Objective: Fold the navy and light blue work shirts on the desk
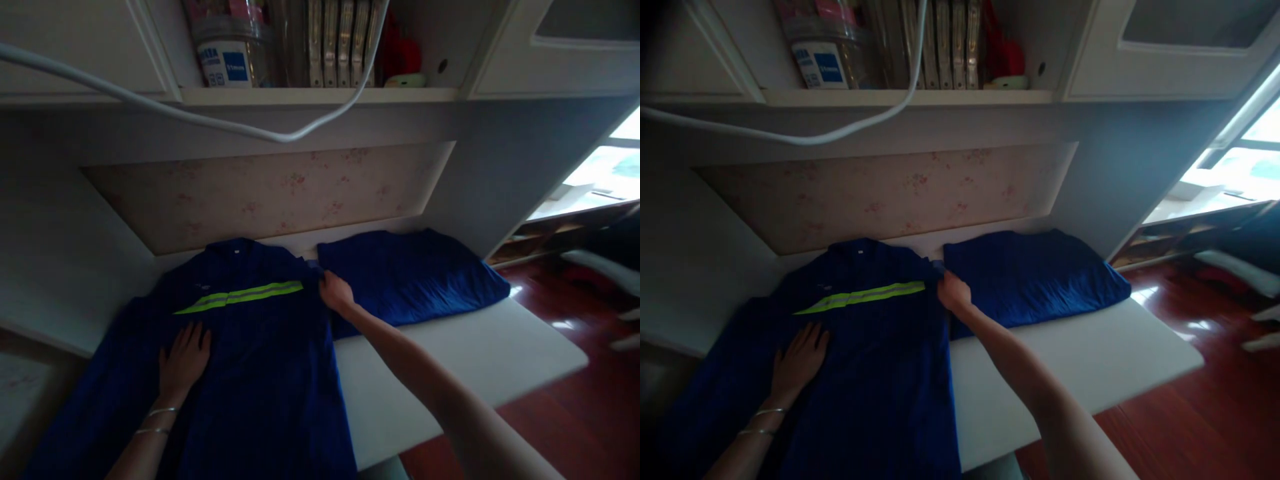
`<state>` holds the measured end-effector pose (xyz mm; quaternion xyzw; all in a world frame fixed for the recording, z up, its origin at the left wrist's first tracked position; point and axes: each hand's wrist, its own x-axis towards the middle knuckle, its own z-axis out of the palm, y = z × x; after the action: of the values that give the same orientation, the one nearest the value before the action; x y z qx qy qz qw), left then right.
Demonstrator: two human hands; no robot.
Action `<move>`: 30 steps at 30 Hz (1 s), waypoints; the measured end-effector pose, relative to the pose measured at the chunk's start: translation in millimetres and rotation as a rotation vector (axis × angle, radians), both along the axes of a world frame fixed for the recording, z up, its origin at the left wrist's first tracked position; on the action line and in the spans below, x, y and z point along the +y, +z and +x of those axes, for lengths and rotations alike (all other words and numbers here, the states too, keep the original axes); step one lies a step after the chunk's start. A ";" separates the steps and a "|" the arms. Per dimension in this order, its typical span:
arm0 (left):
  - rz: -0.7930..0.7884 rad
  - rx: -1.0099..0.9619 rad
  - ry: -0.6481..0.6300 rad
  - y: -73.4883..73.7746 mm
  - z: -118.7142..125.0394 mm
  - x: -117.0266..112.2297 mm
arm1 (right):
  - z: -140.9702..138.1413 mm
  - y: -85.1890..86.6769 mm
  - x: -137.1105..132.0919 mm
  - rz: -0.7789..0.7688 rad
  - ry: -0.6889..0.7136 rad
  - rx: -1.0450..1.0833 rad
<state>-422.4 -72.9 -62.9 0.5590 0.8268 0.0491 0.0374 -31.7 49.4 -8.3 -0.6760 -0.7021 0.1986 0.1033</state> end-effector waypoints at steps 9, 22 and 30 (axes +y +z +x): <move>-0.009 0.091 -0.024 -3.4 2.7 2.2 | 95.0 1.2 86.7 0.001 -0.216 0.010; -0.285 0.477 -0.114 -10.8 -10.6 9.8 | 75.9 -35.5 173.4 0.039 -0.211 -0.044; -0.038 0.129 0.000 -22.4 -25.3 18.2 | 78.0 -29.9 160.2 0.101 -0.311 0.111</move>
<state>-447.6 -54.7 -85.2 0.5601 0.8284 -0.0028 -0.0054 46.3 209.6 -38.2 -0.7582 -0.5915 0.1819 0.2053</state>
